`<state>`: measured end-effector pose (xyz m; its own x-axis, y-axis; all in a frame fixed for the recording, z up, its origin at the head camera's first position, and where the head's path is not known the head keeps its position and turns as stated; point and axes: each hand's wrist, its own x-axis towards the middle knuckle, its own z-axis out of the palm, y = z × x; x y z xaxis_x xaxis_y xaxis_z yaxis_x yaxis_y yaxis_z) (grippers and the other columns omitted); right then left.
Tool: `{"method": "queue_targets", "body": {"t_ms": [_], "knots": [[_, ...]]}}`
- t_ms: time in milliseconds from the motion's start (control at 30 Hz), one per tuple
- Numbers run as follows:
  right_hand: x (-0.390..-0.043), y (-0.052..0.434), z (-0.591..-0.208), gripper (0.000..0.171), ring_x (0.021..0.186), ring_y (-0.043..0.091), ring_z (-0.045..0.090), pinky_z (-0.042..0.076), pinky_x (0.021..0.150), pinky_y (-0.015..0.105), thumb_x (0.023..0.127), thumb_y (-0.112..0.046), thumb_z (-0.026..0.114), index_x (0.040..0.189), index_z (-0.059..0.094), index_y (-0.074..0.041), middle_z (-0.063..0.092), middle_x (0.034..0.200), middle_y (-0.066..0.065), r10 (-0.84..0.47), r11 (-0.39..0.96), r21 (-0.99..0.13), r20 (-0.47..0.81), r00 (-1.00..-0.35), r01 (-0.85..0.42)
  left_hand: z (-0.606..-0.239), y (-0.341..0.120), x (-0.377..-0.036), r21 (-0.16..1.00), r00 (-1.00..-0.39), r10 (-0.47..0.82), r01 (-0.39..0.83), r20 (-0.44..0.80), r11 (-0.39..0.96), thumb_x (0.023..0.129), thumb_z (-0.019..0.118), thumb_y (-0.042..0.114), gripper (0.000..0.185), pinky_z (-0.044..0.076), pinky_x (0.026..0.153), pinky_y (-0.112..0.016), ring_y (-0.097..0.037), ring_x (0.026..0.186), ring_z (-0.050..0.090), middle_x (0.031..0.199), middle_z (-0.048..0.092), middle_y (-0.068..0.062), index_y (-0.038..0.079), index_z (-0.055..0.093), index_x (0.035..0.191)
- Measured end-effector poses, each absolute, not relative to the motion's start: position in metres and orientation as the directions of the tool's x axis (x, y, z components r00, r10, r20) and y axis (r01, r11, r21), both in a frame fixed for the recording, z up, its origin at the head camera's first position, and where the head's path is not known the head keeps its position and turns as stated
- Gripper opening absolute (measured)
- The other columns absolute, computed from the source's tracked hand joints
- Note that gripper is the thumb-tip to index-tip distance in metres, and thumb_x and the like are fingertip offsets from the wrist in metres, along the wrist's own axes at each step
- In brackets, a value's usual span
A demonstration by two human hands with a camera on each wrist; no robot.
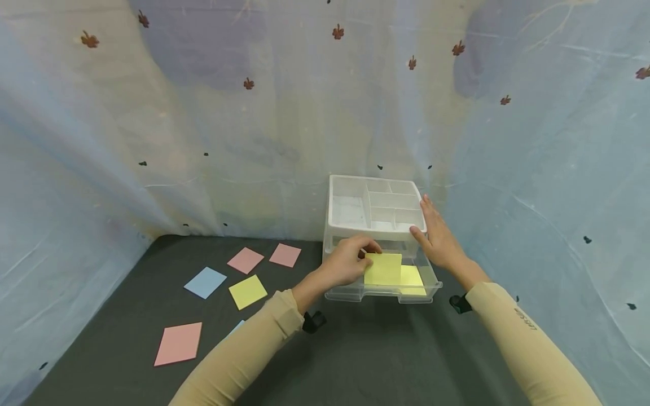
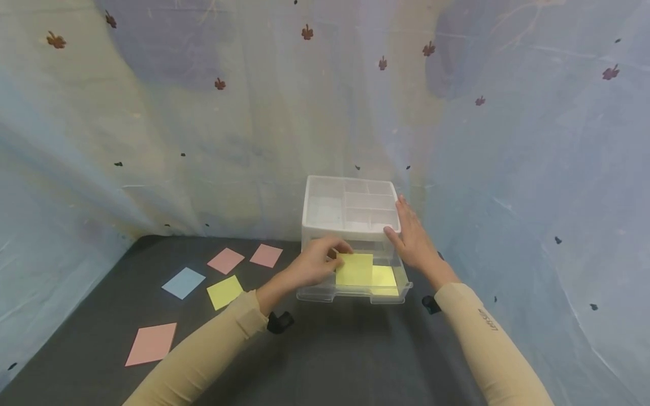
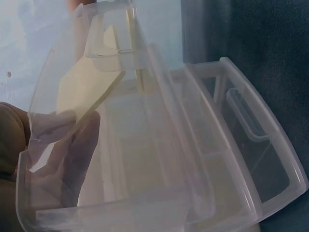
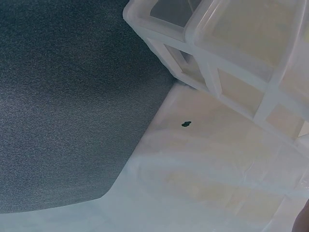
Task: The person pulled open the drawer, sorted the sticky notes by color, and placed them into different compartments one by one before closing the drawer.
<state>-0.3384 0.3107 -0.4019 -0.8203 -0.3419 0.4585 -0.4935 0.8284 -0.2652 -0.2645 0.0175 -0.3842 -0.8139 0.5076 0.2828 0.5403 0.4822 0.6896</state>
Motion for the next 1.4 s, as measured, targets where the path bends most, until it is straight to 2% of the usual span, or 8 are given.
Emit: {"method": "queue_targets", "body": {"t_ms": [400,667,967,1133,1400], "knots": [[-0.339,0.311,-0.401,0.082,0.159,0.040,0.009,0.016,0.122,0.067,0.110,-0.051,0.041,0.166,0.007,-0.002,0.002,0.175,0.015,-0.344,0.827,-0.268,0.453,-0.822,-0.494,-0.384,0.021,-0.267,0.647,-0.813,0.542,0.532,0.211,0.547,0.099,0.068,-0.001,0.025,0.056,0.089,-0.030,-0.019,0.106,0.066,0.117,0.069,-0.005,0.011,0.072,0.121],[-0.341,0.312,-0.403,0.082,0.159,0.039,0.008,0.016,0.122,0.067,0.110,-0.052,0.040,0.166,0.008,-0.001,0.002,0.175,0.014,-0.350,0.820,-0.270,0.460,-0.816,-0.504,-0.385,0.019,-0.277,0.477,-0.750,0.626,0.640,0.216,0.602,0.097,0.070,0.000,0.027,0.054,0.093,-0.030,-0.019,0.110,0.063,0.119,0.065,-0.005,0.008,0.070,0.123],[-0.341,0.312,-0.403,0.082,0.159,0.039,0.008,0.015,0.123,0.065,0.110,-0.051,0.042,0.166,0.007,-0.002,0.001,0.175,0.014,-0.351,0.820,-0.274,0.455,-0.819,-0.503,-0.390,0.017,-0.288,0.277,-0.742,0.654,0.665,0.147,0.693,0.096,0.078,0.019,0.034,0.055,0.075,-0.028,-0.014,0.101,0.066,0.123,0.067,0.003,0.019,0.073,0.129],[-0.341,0.312,-0.402,0.082,0.159,0.039,0.008,0.016,0.123,0.066,0.111,-0.050,0.041,0.166,0.007,-0.001,0.002,0.174,0.016,-0.355,0.817,-0.272,0.458,-0.815,-0.509,-0.391,0.017,-0.290,0.215,-0.734,0.666,0.677,0.130,0.704,0.094,0.080,0.024,0.035,0.056,0.075,-0.030,-0.016,0.104,0.068,0.123,0.069,0.003,0.022,0.074,0.129],[-0.340,0.312,-0.402,0.081,0.159,0.039,0.008,0.016,0.123,0.066,0.111,-0.050,0.041,0.166,0.007,-0.001,0.002,0.175,0.015,-0.353,0.817,-0.274,0.458,-0.816,-0.507,-0.392,0.017,-0.290,0.130,-0.718,0.688,0.695,0.101,0.707,0.098,0.076,0.023,0.028,0.056,0.071,-0.032,-0.013,0.096,0.067,0.115,0.068,0.005,0.024,0.076,0.125]]}}
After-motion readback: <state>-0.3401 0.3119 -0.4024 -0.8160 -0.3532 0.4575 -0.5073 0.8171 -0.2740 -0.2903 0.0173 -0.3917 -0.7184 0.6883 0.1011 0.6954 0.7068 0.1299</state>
